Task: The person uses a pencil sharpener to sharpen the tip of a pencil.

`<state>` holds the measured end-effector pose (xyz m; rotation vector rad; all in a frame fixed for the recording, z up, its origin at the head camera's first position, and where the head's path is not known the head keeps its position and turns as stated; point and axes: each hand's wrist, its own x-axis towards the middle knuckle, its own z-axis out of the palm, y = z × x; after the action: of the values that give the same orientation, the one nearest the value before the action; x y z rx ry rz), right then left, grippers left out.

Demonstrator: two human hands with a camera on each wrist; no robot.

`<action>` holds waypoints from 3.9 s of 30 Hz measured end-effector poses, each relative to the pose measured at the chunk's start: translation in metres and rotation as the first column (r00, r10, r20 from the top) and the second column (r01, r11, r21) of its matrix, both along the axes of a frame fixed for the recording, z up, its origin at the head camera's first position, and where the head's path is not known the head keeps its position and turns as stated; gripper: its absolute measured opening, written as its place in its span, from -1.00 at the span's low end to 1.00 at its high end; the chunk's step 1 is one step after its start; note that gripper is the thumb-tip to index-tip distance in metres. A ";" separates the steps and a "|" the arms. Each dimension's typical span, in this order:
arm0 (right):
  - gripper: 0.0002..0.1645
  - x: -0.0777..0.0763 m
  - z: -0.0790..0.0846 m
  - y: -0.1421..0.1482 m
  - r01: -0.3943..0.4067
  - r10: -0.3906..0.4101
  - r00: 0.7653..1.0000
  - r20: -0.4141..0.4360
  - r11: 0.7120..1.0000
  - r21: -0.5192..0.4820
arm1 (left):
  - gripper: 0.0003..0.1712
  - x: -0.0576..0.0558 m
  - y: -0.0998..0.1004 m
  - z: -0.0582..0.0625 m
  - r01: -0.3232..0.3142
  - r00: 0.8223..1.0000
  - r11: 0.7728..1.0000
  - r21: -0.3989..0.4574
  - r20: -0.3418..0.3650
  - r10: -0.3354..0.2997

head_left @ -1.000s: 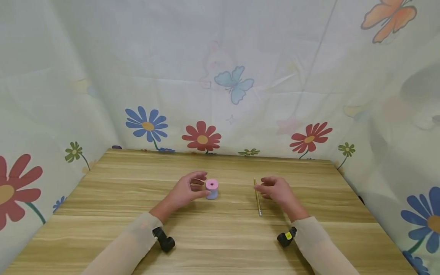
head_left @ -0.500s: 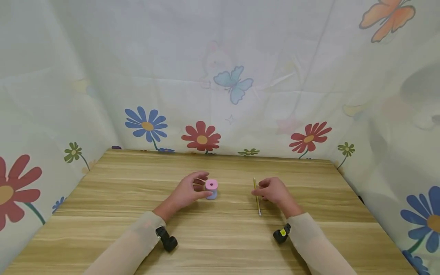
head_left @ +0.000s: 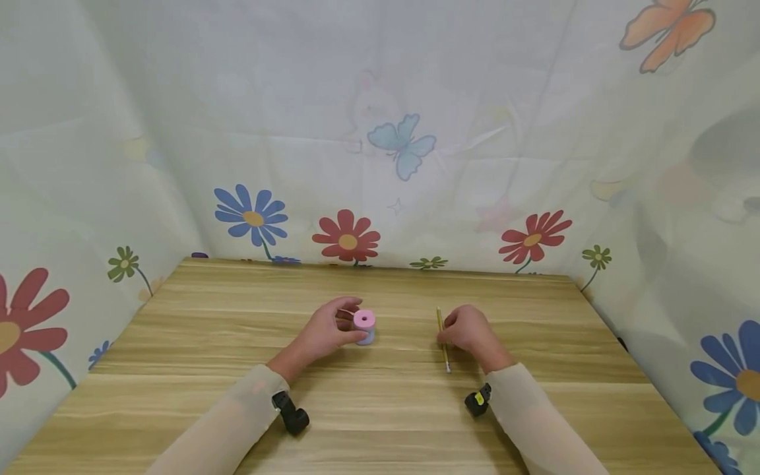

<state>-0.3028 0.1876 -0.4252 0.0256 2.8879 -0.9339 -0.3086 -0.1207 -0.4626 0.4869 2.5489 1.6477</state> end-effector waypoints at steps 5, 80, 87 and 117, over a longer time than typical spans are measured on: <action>-0.70 -0.001 0.001 -0.002 0.006 -0.006 1.000 -0.002 0.999 0.043 | -0.14 0.000 0.003 0.000 -0.006 1.000 1.000 -0.008 0.001 0.006; -0.68 -0.003 -0.002 -0.009 0.044 -0.047 0.999 0.026 0.993 0.111 | -0.44 -0.005 0.000 0.005 0.058 0.998 0.998 -0.034 0.019 -0.057; -0.69 -0.002 -0.002 -0.006 0.035 -0.038 0.999 0.022 0.995 0.096 | -0.45 -0.004 -0.003 0.005 0.068 0.998 0.997 -0.043 0.011 -0.067; -0.80 0.007 0.004 0.008 0.000 0.000 1.000 -0.031 1.000 -0.015 | -0.36 0.001 -0.017 0.023 0.045 0.997 0.980 -0.192 -0.057 -0.057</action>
<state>-0.2958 0.1953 -0.4212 0.0100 2.9086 -0.9644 -0.3080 -0.1373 -0.4400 0.5899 2.6785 1.3750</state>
